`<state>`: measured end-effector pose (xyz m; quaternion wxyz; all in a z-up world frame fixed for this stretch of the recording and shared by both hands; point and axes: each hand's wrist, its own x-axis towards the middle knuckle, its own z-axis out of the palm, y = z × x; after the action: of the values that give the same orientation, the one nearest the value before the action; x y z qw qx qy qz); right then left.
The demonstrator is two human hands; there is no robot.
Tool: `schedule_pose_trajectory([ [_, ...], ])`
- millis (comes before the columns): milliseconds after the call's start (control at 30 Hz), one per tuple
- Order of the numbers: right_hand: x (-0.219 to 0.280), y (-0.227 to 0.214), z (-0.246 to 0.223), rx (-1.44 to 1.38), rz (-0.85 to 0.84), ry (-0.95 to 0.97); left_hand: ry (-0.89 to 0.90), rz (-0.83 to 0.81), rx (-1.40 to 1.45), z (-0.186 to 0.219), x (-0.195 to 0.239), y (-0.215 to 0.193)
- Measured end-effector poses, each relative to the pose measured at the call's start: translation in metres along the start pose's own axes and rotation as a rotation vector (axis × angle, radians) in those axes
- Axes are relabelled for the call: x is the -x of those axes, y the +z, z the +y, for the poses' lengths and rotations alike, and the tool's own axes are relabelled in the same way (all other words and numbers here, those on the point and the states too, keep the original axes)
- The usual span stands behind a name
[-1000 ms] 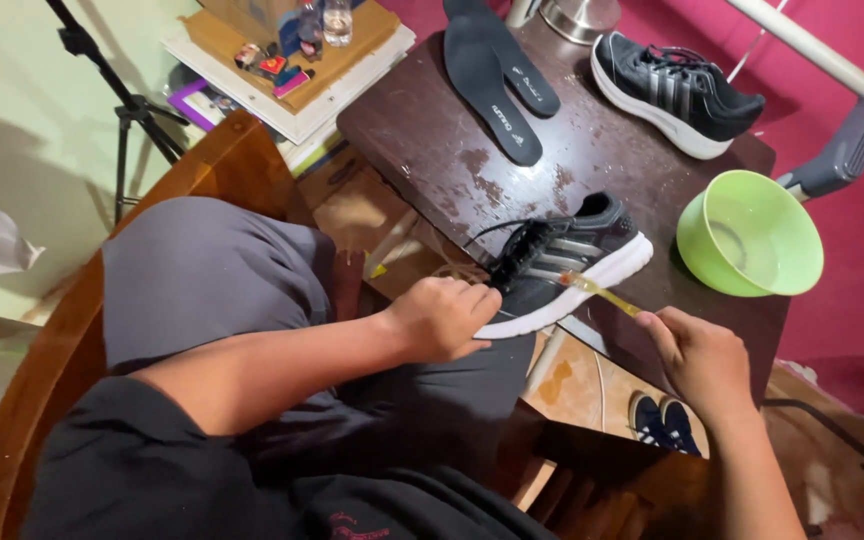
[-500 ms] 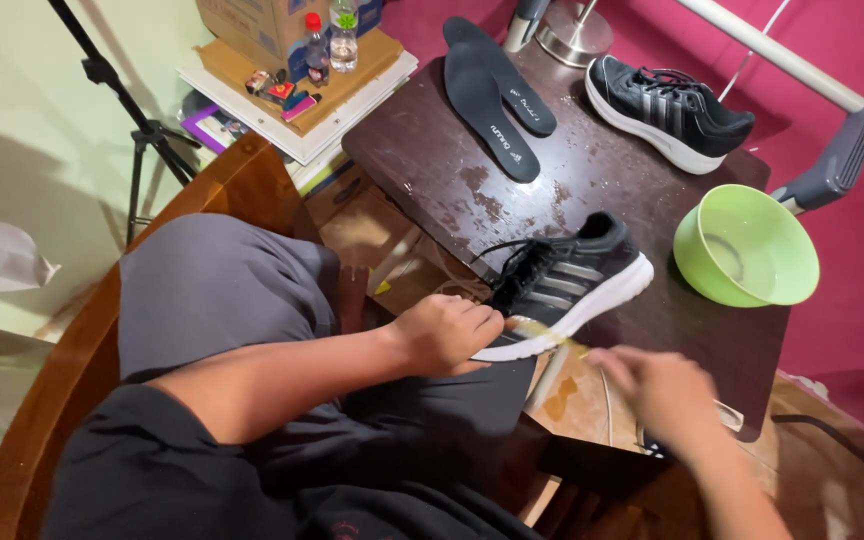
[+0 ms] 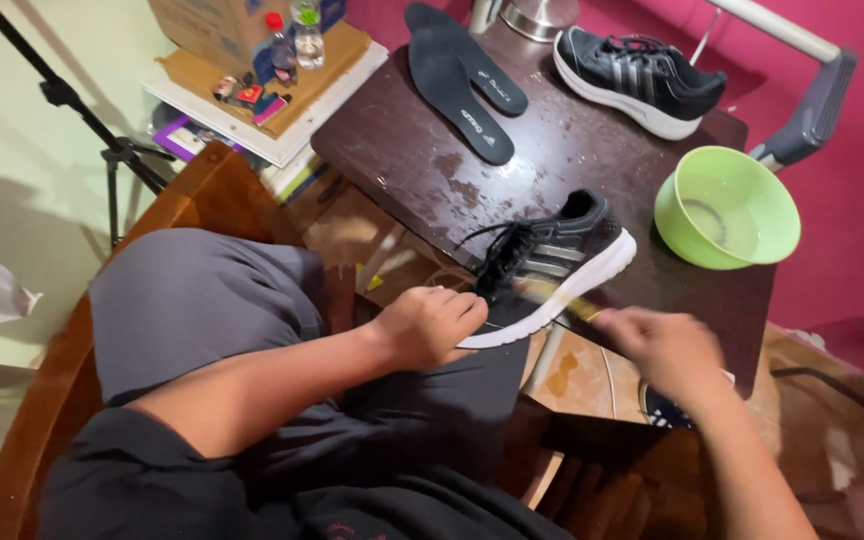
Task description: The person scrubs a black sneaker with a toothbrush, repeatedly dipping the brush into a green bowl of water. They clean the sole, sides, and laces of the shoe while holding it on their lap.
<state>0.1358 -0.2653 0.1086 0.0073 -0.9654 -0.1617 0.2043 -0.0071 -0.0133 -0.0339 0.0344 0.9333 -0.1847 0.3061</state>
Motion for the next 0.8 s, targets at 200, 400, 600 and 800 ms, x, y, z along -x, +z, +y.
schedule_pose_trajectory([
  [200, -0.036, -0.007, 0.042, -0.025, 0.252, 0.043, 0.013, -0.01, 0.042, 0.0, -0.002, -0.005],
  [400, -0.021, -0.008, 0.021, -0.045, 0.12, 0.081, 0.039, 0.039, 0.007, 0.002, -0.003, -0.006],
  [600, -0.013, 0.014, 0.009, 0.01, 0.023, -0.153, 0.032, -0.008, -0.005, -0.001, 0.0, -0.005],
  [800, -0.055, 0.011, 0.053, 0.037, 0.317, 0.079, 0.061, 0.046, -0.025, -0.001, -0.004, -0.007],
])
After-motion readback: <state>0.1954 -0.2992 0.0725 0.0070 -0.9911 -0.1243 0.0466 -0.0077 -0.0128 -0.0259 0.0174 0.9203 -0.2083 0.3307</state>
